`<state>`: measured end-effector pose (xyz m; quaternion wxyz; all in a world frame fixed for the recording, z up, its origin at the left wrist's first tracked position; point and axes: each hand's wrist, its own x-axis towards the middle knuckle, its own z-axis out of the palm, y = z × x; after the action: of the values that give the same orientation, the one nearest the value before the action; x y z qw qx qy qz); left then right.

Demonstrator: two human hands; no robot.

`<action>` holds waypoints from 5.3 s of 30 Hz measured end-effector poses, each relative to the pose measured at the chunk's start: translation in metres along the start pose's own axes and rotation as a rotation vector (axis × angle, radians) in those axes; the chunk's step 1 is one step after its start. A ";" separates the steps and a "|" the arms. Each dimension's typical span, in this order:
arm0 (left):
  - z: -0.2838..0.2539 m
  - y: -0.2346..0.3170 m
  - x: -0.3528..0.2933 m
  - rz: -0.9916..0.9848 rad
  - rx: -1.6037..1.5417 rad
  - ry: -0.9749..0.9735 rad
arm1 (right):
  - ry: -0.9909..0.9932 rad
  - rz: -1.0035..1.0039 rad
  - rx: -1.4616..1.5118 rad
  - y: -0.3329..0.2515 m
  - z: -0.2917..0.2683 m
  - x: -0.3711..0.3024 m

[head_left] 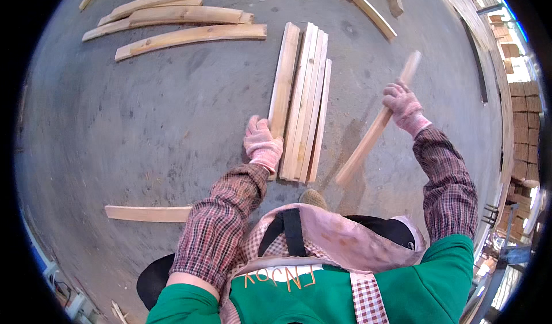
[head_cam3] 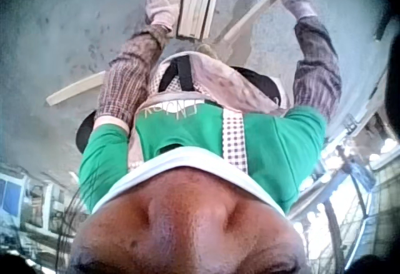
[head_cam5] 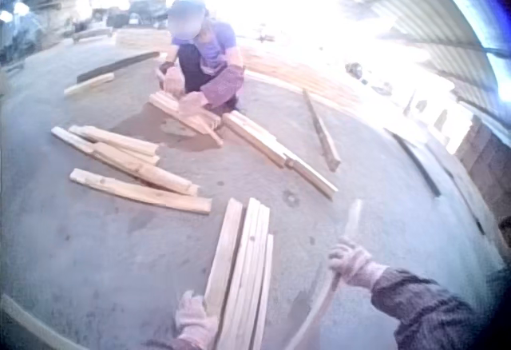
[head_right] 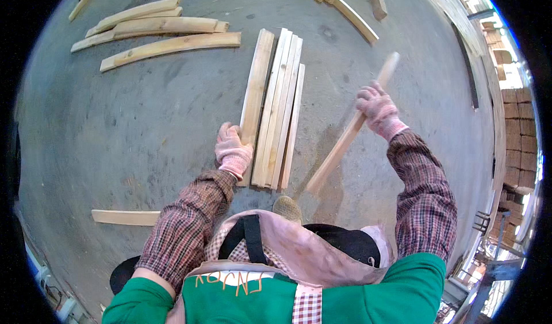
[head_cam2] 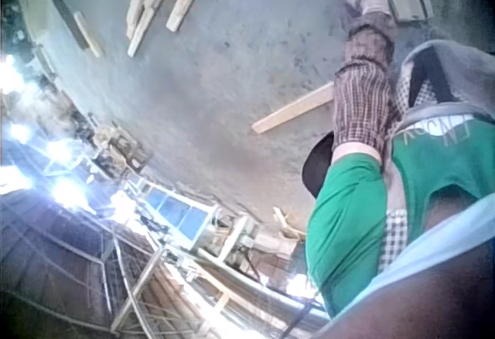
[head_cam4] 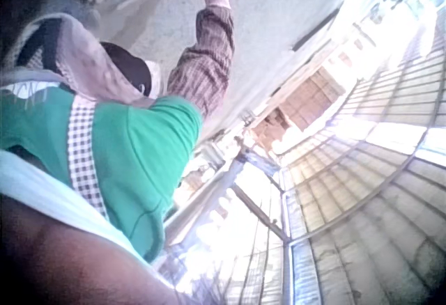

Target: The person gathers and stacks wooden planks on the floor of a workshop. They then carry the stack of planks to a metal table and place them down. The person is wearing gloves and an apron.

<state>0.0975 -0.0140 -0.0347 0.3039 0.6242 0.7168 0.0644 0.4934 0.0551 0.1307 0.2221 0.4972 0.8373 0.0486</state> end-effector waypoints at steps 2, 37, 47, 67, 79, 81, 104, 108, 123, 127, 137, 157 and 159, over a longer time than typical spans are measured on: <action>0.007 0.016 -0.005 -0.107 -0.229 -0.038 | 0.038 -0.100 -0.033 -0.019 0.009 0.016; -0.159 -0.275 -0.088 0.518 0.626 -0.591 | 0.309 0.576 0.880 -0.031 0.115 0.127; -0.165 -0.082 -0.018 0.813 0.570 -0.306 | -0.405 -0.200 1.390 -0.275 -0.101 0.151; -0.119 0.080 -0.003 1.223 -0.355 -0.094 | 0.268 0.949 1.602 -0.124 -0.077 0.073; -0.091 0.102 0.021 -0.149 -0.125 -0.536 | 0.125 0.991 1.192 -0.170 0.037 0.076; -0.085 0.110 0.022 -0.171 -0.062 -0.561 | 0.069 0.989 1.191 -0.173 0.041 0.083; -0.304 -0.011 0.324 0.335 1.041 -0.220 | 0.125 0.579 0.804 -0.104 -0.111 0.256; -0.300 -0.005 0.304 0.254 0.656 -0.152 | -0.136 0.595 0.700 -0.072 -0.149 0.372; -0.177 0.067 0.276 0.931 1.009 -0.885 | -0.347 1.051 1.093 -0.041 -0.040 0.114; -0.135 0.130 0.185 0.121 0.229 -0.807 | -0.366 1.133 1.206 -0.118 -0.053 0.119; -0.247 -0.005 0.415 0.554 0.771 0.309 | -0.378 1.189 1.179 -0.149 -0.045 0.139; -0.277 0.084 0.294 0.391 0.510 -0.121 | -0.056 -0.618 0.148 -0.223 -0.041 0.200; -0.276 0.088 0.291 0.367 0.454 -0.109 | -0.023 -0.513 0.144 -0.225 -0.036 0.197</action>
<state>0.0203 0.3554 0.1265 0.1777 0.7979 0.5708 -0.0773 0.2157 0.1158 0.0307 0.2005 0.2837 0.9347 -0.0749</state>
